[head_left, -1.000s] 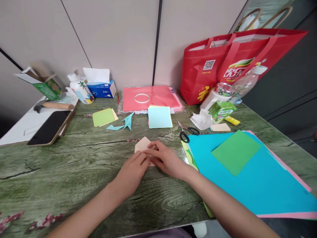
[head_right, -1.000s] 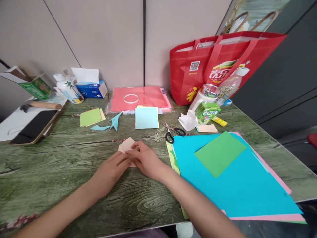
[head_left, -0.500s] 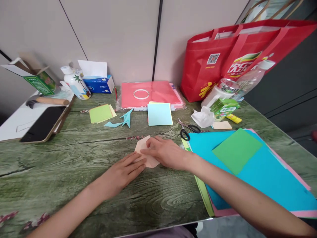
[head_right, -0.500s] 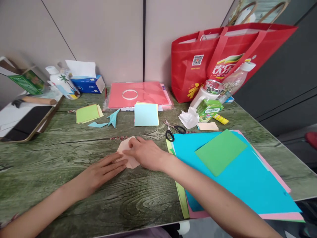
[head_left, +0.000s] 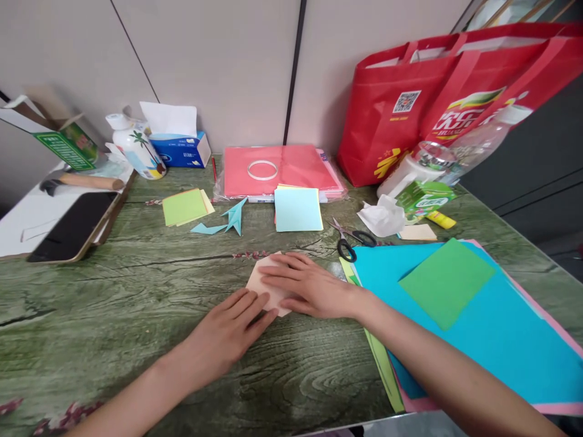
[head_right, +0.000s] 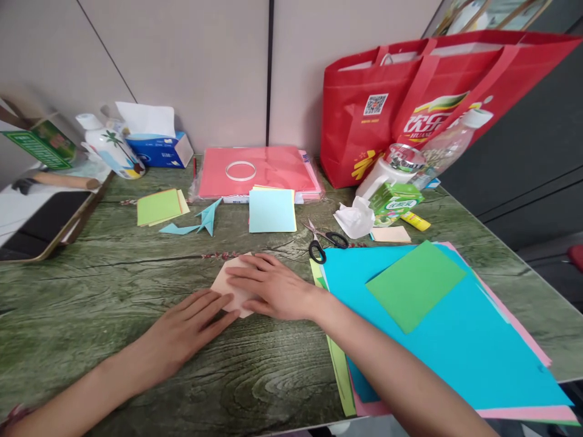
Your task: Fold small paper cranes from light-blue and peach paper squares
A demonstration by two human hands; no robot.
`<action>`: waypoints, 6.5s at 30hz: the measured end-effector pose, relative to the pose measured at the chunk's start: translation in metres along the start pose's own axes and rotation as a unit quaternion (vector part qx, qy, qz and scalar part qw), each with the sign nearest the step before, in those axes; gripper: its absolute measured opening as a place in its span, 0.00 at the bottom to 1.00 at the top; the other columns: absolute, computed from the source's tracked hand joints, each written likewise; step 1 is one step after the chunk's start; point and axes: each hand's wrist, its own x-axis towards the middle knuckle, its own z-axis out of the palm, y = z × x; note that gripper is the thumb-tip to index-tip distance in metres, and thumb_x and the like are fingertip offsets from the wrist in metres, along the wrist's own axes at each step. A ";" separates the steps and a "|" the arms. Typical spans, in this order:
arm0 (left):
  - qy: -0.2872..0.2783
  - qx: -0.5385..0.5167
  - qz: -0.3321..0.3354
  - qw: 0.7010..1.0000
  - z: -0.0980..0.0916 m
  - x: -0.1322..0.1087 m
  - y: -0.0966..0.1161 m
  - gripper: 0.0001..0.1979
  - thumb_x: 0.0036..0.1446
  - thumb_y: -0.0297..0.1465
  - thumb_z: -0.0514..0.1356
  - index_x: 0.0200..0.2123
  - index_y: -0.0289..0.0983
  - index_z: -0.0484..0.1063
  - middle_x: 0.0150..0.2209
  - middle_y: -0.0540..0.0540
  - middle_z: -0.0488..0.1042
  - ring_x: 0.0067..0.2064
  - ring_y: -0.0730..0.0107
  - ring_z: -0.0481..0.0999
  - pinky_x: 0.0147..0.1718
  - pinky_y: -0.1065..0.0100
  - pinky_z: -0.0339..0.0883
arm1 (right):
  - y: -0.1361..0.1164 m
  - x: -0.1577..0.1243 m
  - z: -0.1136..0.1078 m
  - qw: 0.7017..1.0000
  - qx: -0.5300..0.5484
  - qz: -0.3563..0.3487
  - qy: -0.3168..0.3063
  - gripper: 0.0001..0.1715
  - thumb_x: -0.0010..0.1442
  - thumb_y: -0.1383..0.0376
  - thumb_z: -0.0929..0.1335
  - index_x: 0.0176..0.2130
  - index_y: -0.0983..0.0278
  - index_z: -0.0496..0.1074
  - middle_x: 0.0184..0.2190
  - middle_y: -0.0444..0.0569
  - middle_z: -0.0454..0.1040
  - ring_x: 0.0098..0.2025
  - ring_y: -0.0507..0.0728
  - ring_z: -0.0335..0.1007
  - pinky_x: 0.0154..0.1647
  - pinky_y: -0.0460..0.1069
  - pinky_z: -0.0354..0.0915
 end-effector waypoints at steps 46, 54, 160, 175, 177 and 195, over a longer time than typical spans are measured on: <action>-0.051 0.057 0.013 0.997 -0.009 -0.001 0.013 0.31 0.51 0.21 0.51 0.60 0.30 0.53 0.58 0.40 0.61 0.61 0.52 0.52 0.54 0.57 0.57 | -0.003 0.001 -0.001 1.000 -0.010 0.008 -0.013 0.30 0.61 0.59 0.61 0.61 0.60 0.53 0.62 0.45 0.53 0.65 0.59 0.37 0.63 0.58 0.40; -0.041 0.023 0.000 0.999 -0.008 -0.002 0.010 0.30 0.52 0.18 0.50 0.60 0.33 0.54 0.57 0.41 0.63 0.61 0.56 0.53 0.55 0.57 0.57 | -0.002 0.003 0.001 1.000 -0.014 0.011 -0.011 0.30 0.61 0.58 0.61 0.61 0.60 0.53 0.62 0.46 0.54 0.65 0.59 0.37 0.62 0.59 0.41; 0.050 0.122 -0.100 0.986 0.003 -0.024 0.031 0.30 0.52 0.18 0.50 0.58 0.43 0.57 0.57 0.40 0.61 0.63 0.49 0.48 0.56 0.43 0.47 | -0.052 0.031 -0.012 0.988 -0.058 0.124 0.068 0.09 0.57 0.67 0.67 0.41 0.66 0.68 0.39 0.52 0.68 0.41 0.57 0.63 0.36 0.48 0.59; 0.057 0.067 -0.127 0.988 -0.006 -0.020 0.034 0.38 0.43 0.10 0.46 0.56 0.45 0.59 0.47 0.43 0.64 0.55 0.57 0.60 0.53 0.45 0.56 | -0.019 0.048 0.003 0.999 0.010 -0.045 -0.008 0.09 0.56 0.59 0.68 0.32 0.63 0.72 0.33 0.45 0.70 0.38 0.53 0.62 0.45 0.48 0.57; 0.049 0.076 -0.127 0.988 -0.005 -0.021 0.035 0.37 0.44 0.11 0.46 0.56 0.44 0.60 0.48 0.41 0.64 0.56 0.55 0.60 0.54 0.45 0.55 | -0.021 0.046 0.002 0.999 0.000 -0.045 -0.020 0.09 0.55 0.59 0.68 0.31 0.63 0.72 0.34 0.46 0.69 0.39 0.54 0.62 0.42 0.47 0.59; 0.042 0.069 -0.061 0.995 0.003 -0.025 0.025 0.32 0.47 0.13 0.46 0.56 0.32 0.59 0.59 0.40 0.62 0.62 0.56 0.54 0.55 0.56 0.59 | -0.011 0.057 -0.006 0.994 0.048 0.089 0.044 0.10 0.63 0.65 0.62 0.34 0.65 0.71 0.32 0.46 0.71 0.36 0.52 0.66 0.35 0.44 0.58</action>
